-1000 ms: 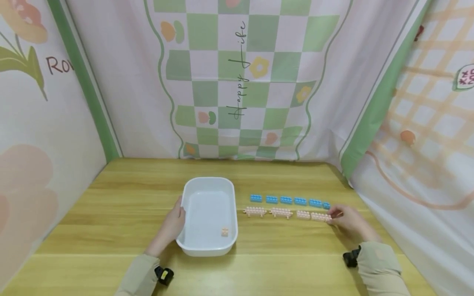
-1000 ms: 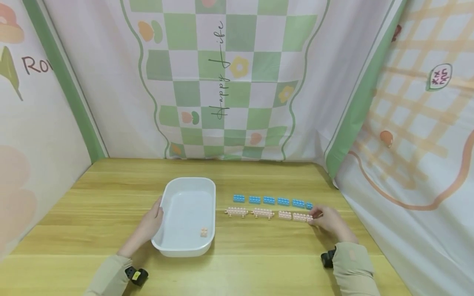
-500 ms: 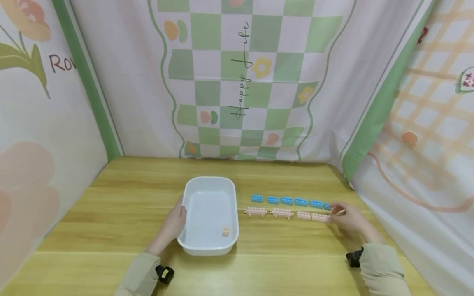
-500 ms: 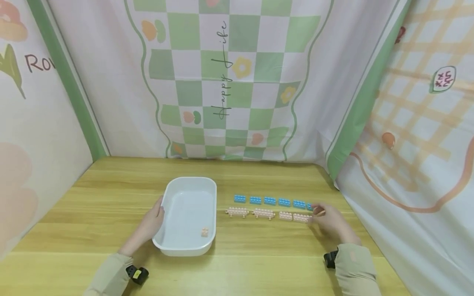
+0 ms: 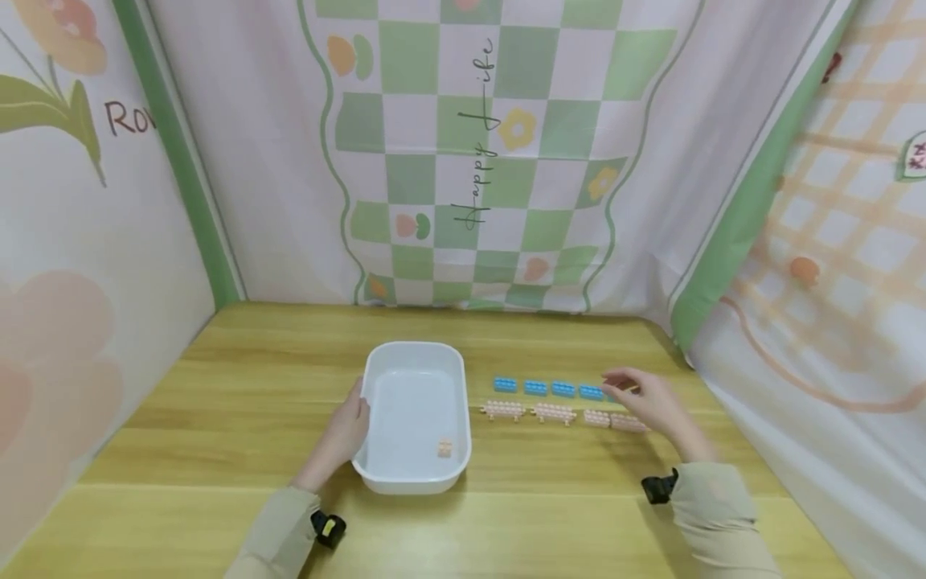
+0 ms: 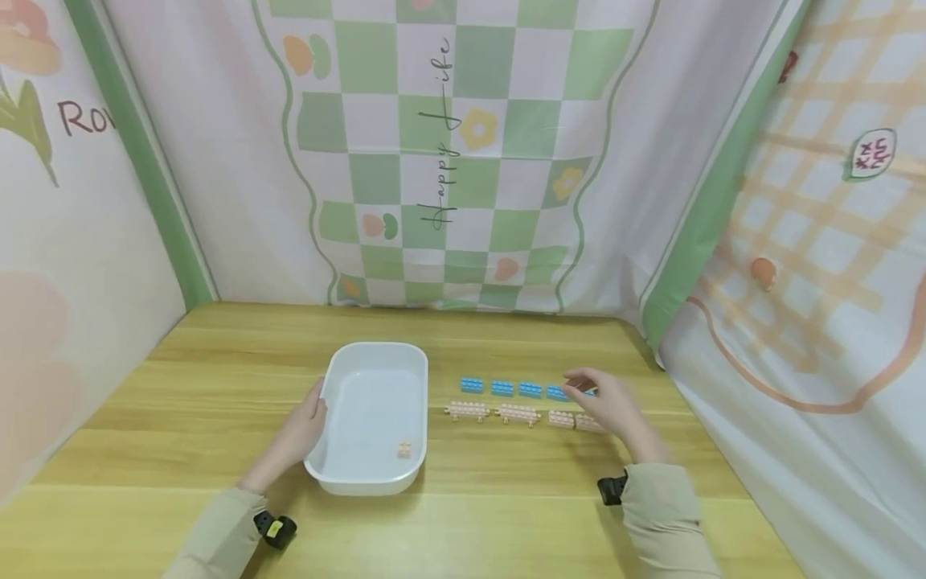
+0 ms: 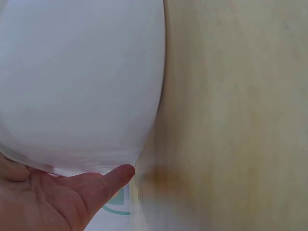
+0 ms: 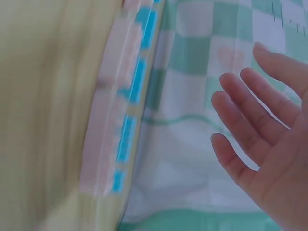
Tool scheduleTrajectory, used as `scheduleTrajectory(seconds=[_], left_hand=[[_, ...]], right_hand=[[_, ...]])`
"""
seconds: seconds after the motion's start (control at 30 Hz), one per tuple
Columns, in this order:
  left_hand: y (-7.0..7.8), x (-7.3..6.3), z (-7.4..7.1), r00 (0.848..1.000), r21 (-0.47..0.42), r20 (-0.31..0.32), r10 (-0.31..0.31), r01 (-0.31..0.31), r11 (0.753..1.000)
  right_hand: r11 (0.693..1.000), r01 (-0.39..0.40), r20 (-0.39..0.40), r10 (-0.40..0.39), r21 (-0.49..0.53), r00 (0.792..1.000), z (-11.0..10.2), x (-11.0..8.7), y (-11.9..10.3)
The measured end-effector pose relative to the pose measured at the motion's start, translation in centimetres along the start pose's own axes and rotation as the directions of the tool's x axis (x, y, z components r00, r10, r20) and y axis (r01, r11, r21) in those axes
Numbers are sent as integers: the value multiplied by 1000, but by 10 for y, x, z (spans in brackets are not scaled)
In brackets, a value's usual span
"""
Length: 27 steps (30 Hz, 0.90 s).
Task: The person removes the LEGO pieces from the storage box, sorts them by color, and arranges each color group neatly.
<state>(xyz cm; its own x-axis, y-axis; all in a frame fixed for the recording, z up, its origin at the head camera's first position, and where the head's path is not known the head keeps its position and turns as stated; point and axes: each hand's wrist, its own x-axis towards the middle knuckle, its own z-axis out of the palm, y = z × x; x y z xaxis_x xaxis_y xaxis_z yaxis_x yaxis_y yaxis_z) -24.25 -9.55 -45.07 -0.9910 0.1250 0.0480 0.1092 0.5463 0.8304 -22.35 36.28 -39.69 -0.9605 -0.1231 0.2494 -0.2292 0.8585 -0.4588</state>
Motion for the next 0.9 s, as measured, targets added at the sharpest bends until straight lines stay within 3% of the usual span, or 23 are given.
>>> scheduleTrajectory(seconds=[0.23,0.47,0.63,0.77,0.9], left_hand=[[3,0,0,1000,-1,7,-25,25,1000],[3,0,1,1000,-8,-9,0,0,1000],[3,1,1,1000,-14,-13,11,-11,1000],[5,-2,0,998,-3,-31,51,-52,999],[5,-4,-1,998,-2,-30,51,-51,999]], right_hand=[[997,61,20,-61,37,998,20,14,-29],[989,117,67,-123,88,990,39,24,-60],[976,177,102,-191,126,976,51,29,-83],[958,236,122,-258,164,958,62,32,-102],[937,301,122,-325,178,938,74,34,-118]])
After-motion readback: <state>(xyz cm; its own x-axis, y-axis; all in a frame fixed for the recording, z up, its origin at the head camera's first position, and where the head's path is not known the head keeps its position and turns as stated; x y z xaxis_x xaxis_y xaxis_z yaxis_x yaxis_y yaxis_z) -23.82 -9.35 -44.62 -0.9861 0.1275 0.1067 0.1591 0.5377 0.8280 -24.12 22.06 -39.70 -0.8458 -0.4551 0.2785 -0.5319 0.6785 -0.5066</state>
